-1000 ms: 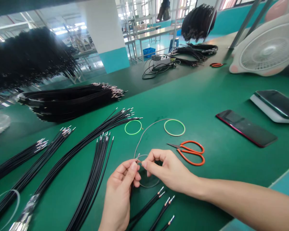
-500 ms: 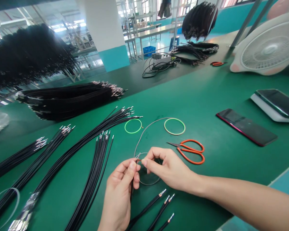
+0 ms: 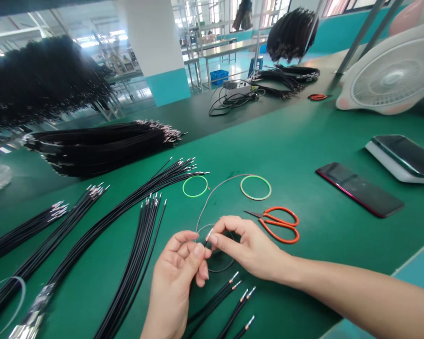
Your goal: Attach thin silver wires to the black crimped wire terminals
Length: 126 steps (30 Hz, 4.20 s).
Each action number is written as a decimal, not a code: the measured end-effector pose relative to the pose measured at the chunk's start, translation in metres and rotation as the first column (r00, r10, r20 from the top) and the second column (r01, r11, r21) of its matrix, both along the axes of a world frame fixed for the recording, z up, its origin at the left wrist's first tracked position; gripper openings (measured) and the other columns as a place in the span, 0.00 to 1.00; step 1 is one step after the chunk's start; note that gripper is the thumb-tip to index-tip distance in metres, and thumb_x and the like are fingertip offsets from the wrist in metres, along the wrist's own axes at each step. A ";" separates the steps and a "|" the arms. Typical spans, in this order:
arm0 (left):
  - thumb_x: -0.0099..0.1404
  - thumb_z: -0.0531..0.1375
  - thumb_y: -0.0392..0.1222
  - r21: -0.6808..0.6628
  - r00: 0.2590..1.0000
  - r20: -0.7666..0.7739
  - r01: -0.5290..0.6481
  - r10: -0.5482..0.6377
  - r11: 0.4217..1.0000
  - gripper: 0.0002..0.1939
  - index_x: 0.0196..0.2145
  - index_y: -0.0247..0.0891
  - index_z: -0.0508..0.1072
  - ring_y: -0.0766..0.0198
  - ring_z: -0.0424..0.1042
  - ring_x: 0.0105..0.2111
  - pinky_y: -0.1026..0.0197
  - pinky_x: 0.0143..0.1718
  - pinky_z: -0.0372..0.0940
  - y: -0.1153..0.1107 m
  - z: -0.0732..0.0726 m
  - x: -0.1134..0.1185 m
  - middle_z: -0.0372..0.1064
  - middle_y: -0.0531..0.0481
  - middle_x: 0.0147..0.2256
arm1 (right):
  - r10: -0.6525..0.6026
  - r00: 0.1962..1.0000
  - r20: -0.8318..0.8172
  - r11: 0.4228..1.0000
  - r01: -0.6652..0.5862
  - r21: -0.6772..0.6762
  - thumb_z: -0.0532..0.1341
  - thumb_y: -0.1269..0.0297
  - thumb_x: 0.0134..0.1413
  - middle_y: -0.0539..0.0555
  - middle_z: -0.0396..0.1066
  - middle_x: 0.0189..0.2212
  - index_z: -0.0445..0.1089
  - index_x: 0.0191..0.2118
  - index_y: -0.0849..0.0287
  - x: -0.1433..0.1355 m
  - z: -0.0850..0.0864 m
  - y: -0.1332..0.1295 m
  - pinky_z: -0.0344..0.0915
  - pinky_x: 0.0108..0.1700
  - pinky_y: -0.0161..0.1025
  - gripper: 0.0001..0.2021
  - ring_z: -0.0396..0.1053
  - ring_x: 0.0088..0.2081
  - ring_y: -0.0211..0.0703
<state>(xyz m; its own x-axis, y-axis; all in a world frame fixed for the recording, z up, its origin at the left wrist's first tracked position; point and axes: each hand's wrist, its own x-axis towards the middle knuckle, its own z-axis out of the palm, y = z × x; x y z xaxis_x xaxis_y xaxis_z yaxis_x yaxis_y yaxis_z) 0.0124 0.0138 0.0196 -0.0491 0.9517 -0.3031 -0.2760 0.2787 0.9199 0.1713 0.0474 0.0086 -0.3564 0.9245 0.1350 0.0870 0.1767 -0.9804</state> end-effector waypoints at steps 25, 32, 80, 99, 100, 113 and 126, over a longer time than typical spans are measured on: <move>0.60 0.65 0.47 0.021 0.965 -0.261 0.036 -0.029 0.999 0.11 0.33 0.35 0.75 0.74 0.67 0.20 0.72 0.23 0.65 0.002 -0.013 -0.004 0.72 0.55 0.23 | 0.020 1.000 -0.004 0.987 -0.020 -0.160 0.60 0.62 0.58 0.49 0.71 0.27 0.70 0.29 0.60 0.002 -0.002 -0.003 0.62 0.36 0.35 0.09 0.65 0.31 0.38; 0.60 0.65 0.47 -0.026 0.984 -0.167 0.057 -0.061 0.998 0.11 0.33 0.36 0.75 0.76 0.64 0.19 0.73 0.23 0.62 0.000 -0.012 -0.003 0.71 0.57 0.23 | 0.024 1.000 -0.006 0.992 -0.024 -0.126 0.59 0.61 0.60 0.50 0.73 0.28 0.70 0.30 0.60 0.002 -0.004 -0.002 0.64 0.38 0.36 0.10 0.67 0.33 0.39; 0.68 0.53 0.28 0.426 0.396 -0.899 0.687 0.188 0.588 0.12 0.45 0.41 0.68 0.62 0.70 0.35 0.61 0.37 0.65 -0.012 -0.020 -0.006 0.71 0.48 0.36 | 0.219 0.965 0.144 0.969 -0.197 -0.153 0.57 0.62 0.61 0.50 0.69 0.25 0.70 0.26 0.61 0.025 0.009 0.005 0.64 0.34 0.35 0.14 0.66 0.30 0.38; 0.70 0.51 0.41 0.253 0.582 -0.808 0.485 -0.093 0.837 0.12 0.38 0.41 0.75 0.63 0.71 0.32 0.62 0.35 0.63 -0.008 -0.023 0.002 0.69 0.50 0.31 | 0.310 0.884 0.350 0.931 -0.357 0.077 0.58 0.66 0.61 0.53 0.73 0.32 0.73 0.33 0.60 0.037 0.007 0.018 0.66 0.40 0.37 0.08 0.70 0.35 0.40; 0.69 0.52 0.43 0.227 0.601 -0.792 0.460 -0.112 0.859 0.12 0.37 0.41 0.76 0.63 0.70 0.32 0.62 0.34 0.63 -0.007 -0.023 0.002 0.69 0.50 0.31 | 0.297 0.885 0.359 0.933 -0.349 0.089 0.58 0.67 0.61 0.53 0.73 0.32 0.73 0.33 0.60 0.037 0.006 0.018 0.66 0.40 0.37 0.08 0.70 0.35 0.40; 0.53 0.67 0.55 -0.138 0.882 -0.337 0.300 -0.329 0.944 0.20 0.32 0.33 0.79 0.74 0.56 0.16 0.70 0.16 0.50 0.012 -0.024 0.005 0.63 0.56 0.16 | 0.061 0.780 0.623 0.972 -0.189 0.141 0.53 0.64 0.63 0.56 0.75 0.36 0.74 0.38 0.60 0.068 0.020 0.025 0.65 0.42 0.39 0.12 0.71 0.37 0.44; 0.52 0.67 0.54 -0.100 0.893 -0.301 0.319 -0.335 0.942 0.18 0.32 0.35 0.79 0.73 0.54 0.15 0.69 0.16 0.47 0.010 -0.030 0.011 0.62 0.57 0.15 | 0.159 0.673 0.723 0.980 -0.194 -0.034 0.56 0.74 0.54 0.51 0.70 0.30 0.59 0.59 0.59 0.125 0.015 0.024 0.64 0.30 0.34 0.25 0.67 0.28 0.38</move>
